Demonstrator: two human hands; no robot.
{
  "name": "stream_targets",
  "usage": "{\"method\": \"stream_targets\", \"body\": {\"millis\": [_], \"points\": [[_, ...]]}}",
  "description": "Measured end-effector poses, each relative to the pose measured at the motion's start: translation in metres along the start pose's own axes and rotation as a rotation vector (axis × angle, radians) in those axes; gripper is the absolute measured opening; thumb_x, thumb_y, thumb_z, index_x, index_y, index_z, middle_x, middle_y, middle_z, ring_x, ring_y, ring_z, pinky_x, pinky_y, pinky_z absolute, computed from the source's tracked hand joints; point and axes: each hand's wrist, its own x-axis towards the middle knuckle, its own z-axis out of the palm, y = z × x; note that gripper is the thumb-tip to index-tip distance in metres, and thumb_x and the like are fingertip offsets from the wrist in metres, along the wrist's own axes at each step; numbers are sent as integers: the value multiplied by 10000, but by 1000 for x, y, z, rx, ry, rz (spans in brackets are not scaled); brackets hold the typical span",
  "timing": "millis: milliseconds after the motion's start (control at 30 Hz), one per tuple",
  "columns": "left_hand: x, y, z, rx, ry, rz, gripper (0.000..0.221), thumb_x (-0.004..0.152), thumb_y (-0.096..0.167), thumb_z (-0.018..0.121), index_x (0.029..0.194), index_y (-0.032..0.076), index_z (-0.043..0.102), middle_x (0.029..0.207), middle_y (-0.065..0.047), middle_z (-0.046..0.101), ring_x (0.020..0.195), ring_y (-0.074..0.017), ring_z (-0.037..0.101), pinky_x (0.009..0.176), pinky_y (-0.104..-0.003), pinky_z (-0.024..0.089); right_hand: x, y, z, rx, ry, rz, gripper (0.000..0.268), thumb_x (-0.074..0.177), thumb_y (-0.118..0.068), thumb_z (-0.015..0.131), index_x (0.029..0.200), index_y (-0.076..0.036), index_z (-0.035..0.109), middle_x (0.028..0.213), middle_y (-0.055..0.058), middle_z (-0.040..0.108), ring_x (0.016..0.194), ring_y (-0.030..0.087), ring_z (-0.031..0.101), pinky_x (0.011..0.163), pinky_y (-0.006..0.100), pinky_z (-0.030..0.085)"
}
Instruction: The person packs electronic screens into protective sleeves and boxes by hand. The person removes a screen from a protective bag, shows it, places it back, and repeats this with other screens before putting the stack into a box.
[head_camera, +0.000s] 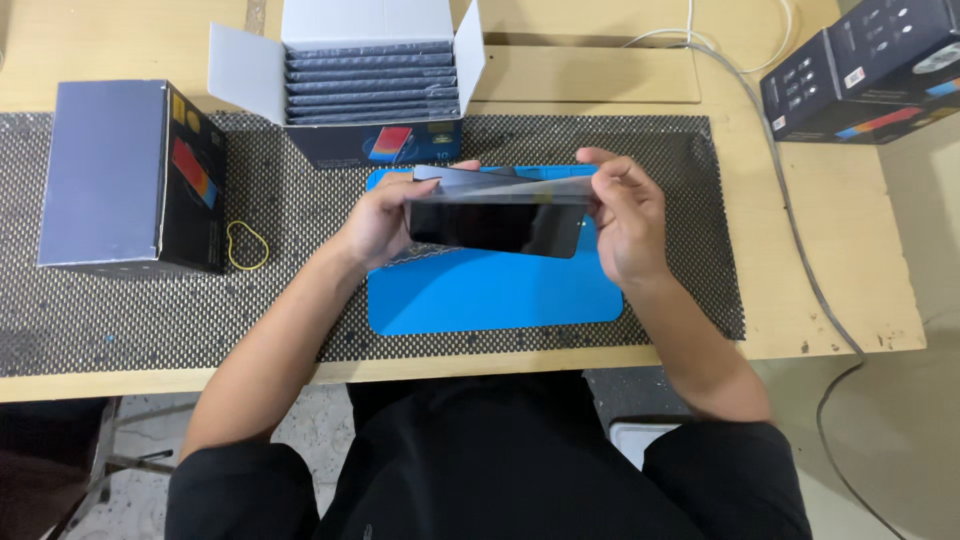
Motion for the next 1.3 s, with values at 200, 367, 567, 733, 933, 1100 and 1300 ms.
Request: {"method": "stream_targets", "body": {"millis": [200,367,567,733,933,1100,1300], "points": [[46,-70,-112,18,19,-42,310,950,184,632,933,-113,723,717,-227,664,705,-374,773,637,-540,649,-1,1,-6,-10,-28,-61,149,983,-137,654,897,-74,548,1291,159,649,1010,240,753,808,294,602],[12,-18,-33,52,17,-58,353,994,235,618,852,-70,723,663,-178,659,649,-295,771,618,-468,657,-2,-3,-3,-4,-56,-71,163,992,-148,647,892,-64,551,1286,168,634,1043,280,746,855,333,611],[18,-34,-61,159,24,-57,346,1017,248,629,813,-21,707,627,-108,634,591,-200,746,572,-349,638,3,-10,-3,-35,-67,-69,144,987,-147,645,896,-59,576,1277,144,617,1174,292,693,955,366,566],[22,-51,-85,370,-28,-38,396,1080,294,574,830,13,698,592,-87,613,519,-148,683,491,-284,596,9,-18,-9,-106,-77,-143,160,978,-144,667,860,-71,588,1331,114,588,1340,266,580,1074,374,476],[7,-35,-33,587,19,67,468,1121,330,482,822,26,673,592,-76,592,533,-128,611,513,-238,505,16,-14,-19,-126,-137,-239,169,928,-117,680,811,-56,576,1347,154,548,1391,300,514,1095,395,450],[-7,-11,19,561,48,237,514,1131,334,421,819,5,661,601,-125,613,572,-151,637,539,-257,526,27,0,-30,-154,-90,-191,146,927,-102,689,840,-35,593,1288,152,562,1322,279,543,1042,404,470],[-5,-33,1,473,133,374,419,1137,279,435,933,24,698,730,-96,668,756,-150,657,686,-287,575,34,6,-26,-180,-22,-120,110,899,-70,711,846,-9,636,1213,158,599,1239,257,581,991,386,512]]}}
